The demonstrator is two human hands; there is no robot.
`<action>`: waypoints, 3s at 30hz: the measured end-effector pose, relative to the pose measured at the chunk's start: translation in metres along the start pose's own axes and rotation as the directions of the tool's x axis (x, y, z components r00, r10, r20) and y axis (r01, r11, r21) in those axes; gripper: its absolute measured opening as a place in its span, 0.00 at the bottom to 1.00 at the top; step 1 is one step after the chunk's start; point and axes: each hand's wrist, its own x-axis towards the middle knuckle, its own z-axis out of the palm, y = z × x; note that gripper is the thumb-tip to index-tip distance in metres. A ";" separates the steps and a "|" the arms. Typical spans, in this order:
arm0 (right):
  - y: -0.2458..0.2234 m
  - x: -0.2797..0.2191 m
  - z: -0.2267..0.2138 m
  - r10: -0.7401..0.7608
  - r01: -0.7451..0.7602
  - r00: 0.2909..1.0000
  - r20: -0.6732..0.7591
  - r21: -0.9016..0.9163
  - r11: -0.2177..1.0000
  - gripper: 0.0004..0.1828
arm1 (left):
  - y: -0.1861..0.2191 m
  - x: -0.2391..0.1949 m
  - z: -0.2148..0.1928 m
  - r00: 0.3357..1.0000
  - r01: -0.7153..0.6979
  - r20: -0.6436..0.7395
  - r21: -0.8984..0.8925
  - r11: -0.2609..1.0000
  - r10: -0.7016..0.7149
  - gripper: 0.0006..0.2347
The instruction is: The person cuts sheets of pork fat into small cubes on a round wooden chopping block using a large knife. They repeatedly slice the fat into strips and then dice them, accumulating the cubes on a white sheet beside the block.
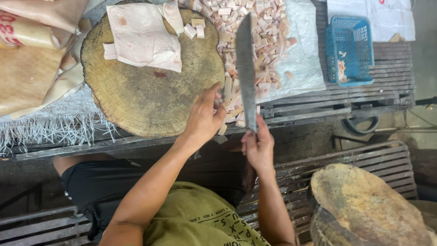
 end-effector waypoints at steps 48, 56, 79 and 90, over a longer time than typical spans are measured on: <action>-0.260 -0.054 0.585 -0.316 0.275 -0.040 0.948 0.315 0.908 0.16 | -0.144 -0.224 -0.421 0.032 0.664 -0.930 -0.254 0.703 -0.366 0.17; -0.291 -0.131 0.767 -0.292 0.329 -0.209 0.933 0.348 0.878 0.16 | -0.222 -0.282 -0.548 -0.320 0.690 -0.889 -0.456 0.561 -0.328 0.14; -0.070 -0.316 1.068 0.068 0.588 -0.178 0.982 0.051 0.808 0.22 | -0.606 -0.555 -0.563 -0.855 0.433 -0.326 -0.876 -0.210 -0.403 0.17; -0.013 -0.348 1.092 0.129 0.511 -0.211 0.969 -0.003 0.860 0.21 | -0.728 -0.665 -0.497 -0.663 0.695 -0.566 -0.709 -0.122 -0.490 0.18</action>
